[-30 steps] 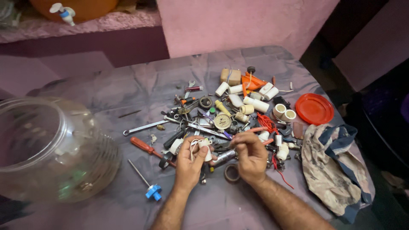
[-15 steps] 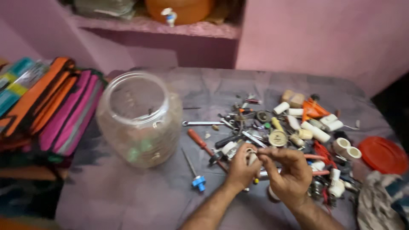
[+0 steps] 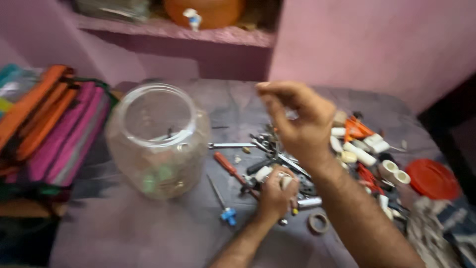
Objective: The person repairs a white electrical plug using various tools among a large collection of parts on a purple surface. They use a knife to trim a wire, a screwdriver to loosen screws on the plug, and strip wire insulation.
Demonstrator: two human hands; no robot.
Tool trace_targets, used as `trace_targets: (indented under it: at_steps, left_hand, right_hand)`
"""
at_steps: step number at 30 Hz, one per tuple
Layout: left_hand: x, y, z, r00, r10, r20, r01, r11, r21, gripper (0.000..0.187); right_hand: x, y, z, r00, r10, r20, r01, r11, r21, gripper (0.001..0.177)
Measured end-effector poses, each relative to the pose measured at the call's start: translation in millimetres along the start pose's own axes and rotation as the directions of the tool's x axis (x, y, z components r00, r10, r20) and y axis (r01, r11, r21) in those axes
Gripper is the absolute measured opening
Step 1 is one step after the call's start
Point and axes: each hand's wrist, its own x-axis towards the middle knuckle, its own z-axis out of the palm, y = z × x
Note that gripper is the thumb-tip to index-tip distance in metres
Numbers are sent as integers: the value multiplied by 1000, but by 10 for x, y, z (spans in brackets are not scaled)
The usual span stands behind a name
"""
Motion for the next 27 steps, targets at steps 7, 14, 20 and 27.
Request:
trace_targets:
  at_steps: [7,14,20,27]
  left_hand:
    - [67,-189,-32,996,30,-81,-35,998,-55,7]
    - [36,-236,-58,1000,5,-23,-8,994,-113,5]
    - [46,-221,-48,999,-38,16,40,983,-181,7]
    - [25,-222,-31,1000,-19,8,20,993,-119,8]
  right_hand:
    - [-301,1146,-1116,930,363,-60,-334,766,-548,13]
    - [-698,2139,-1391,833,542,114,-177,455,-872,14]
    - [-838,2331,-1385,738,655,163,4,237,-972,21]
    - [-893,2164,-1304,695,680,234,41,287,-957,13]
